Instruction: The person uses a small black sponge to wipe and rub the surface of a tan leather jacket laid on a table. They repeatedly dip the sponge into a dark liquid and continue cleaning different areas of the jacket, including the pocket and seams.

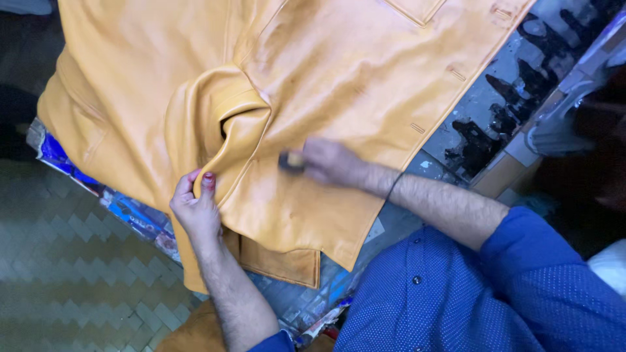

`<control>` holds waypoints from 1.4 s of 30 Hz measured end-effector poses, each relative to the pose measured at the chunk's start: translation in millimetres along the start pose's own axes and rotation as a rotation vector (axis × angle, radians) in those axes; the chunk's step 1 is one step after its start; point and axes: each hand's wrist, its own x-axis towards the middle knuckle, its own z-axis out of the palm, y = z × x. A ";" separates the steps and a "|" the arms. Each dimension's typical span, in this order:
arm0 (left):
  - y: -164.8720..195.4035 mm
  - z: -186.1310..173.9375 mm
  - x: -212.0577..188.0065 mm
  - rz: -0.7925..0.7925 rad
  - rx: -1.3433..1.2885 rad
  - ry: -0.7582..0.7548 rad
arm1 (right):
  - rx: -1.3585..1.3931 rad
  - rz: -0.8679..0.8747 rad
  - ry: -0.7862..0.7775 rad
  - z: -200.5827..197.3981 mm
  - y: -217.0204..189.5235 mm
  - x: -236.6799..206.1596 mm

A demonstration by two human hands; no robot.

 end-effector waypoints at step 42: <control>78.8 290.6 20.3 0.443 0.998 0.164 | 1.028 0.378 0.369 -203.4 127.2 -154.7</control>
